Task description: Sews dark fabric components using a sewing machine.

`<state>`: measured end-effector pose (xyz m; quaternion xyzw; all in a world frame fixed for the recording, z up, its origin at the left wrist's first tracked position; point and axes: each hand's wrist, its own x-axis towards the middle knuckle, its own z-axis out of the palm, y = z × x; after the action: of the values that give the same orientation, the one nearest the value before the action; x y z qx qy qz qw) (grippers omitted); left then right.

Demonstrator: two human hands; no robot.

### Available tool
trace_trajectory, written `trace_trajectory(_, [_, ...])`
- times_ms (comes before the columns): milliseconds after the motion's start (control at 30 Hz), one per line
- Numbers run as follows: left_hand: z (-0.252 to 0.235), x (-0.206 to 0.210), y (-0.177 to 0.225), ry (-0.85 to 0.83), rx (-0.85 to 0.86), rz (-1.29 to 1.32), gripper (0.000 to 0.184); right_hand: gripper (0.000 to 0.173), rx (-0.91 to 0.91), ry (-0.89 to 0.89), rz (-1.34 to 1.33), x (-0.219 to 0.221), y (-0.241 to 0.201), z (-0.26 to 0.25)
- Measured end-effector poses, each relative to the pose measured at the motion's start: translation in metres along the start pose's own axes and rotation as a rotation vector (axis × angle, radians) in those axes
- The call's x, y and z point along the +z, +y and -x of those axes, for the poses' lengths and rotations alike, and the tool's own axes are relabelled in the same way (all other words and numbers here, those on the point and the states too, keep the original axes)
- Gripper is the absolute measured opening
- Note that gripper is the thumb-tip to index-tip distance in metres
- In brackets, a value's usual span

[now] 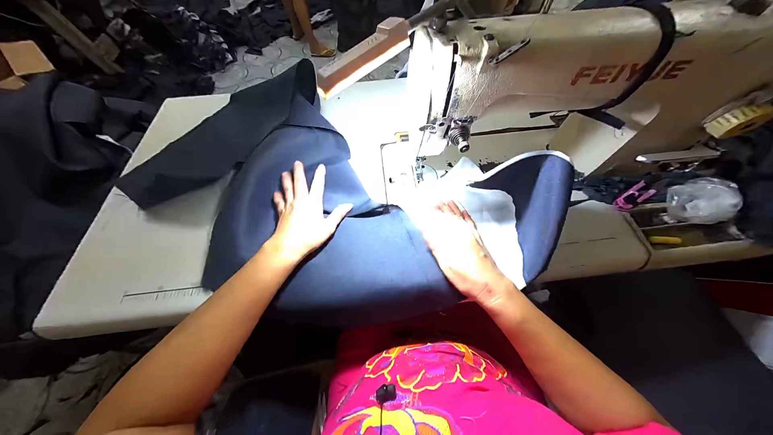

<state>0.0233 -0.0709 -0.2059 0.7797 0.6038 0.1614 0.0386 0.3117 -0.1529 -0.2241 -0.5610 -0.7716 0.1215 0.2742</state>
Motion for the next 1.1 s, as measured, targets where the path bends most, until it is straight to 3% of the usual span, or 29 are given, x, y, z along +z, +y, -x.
trace_trajectory(100, [-0.001, -0.011, 0.039, 0.201, 0.614, 0.207, 0.038, 0.032, 0.011, 0.294, -0.248, -0.002, -0.006, -0.001])
trace_trajectory(167, [-0.008, -0.010, 0.073, 0.019, 0.961, 0.351, 0.028, 0.031, 0.047, 0.325, -0.317, -0.006, -0.006, 0.002])
trace_trajectory(233, [-0.020, 0.003, 0.092, -0.190, 1.088, 0.398, 0.036, 0.028, 0.085, 0.310, -0.375, -0.009, -0.005, 0.006])
trace_trajectory(300, [-0.035, 0.018, 0.093, -0.281, 1.063, 0.335, 0.053, 0.029, 0.096, 0.300, -0.375, -0.010, -0.001, 0.010])
trace_trajectory(367, [-0.049, 0.028, 0.086, -0.289, 1.003, 0.317, 0.056, 0.033, 0.112, 0.267, -0.314, -0.013, 0.003, 0.013])
trace_trajectory(533, [-0.055, 0.029, 0.078, -0.290, 0.971, 0.282, 0.047, 0.039, 0.144, 0.142, -0.114, -0.019, -0.005, 0.013])
trace_trajectory(600, [-0.053, 0.028, 0.079, -0.282, 0.993, 0.295, 0.044, 0.038, 0.072, 0.179, -0.036, -0.016, -0.015, 0.008])
trace_trajectory(700, [-0.055, 0.033, 0.076, -0.292, 1.007, 0.411, 0.039, 0.035, 0.103, 0.131, -0.094, -0.014, -0.034, -0.001])
trace_trajectory(767, [-0.057, 0.034, 0.073, -0.345, 0.977, 0.528, 0.035, 0.028, 0.210, -0.018, -0.126, -0.019, -0.041, -0.002])
trace_trajectory(867, [-0.063, 0.034, 0.067, -0.422, 0.929, 0.760, 0.027, 0.010, 0.214, -0.039, -0.082, -0.021, -0.038, 0.004])
trace_trajectory(967, [-0.065, 0.038, 0.064, -0.447, 0.930, 0.875, 0.017, 0.017, 0.170, -0.048, -0.039, -0.028, -0.033, 0.014])
trace_trajectory(1100, [-0.063, 0.037, 0.067, -0.458, 0.912, 0.852, 0.017, 0.023, 0.208, -0.120, -0.059, -0.031, -0.031, 0.015])
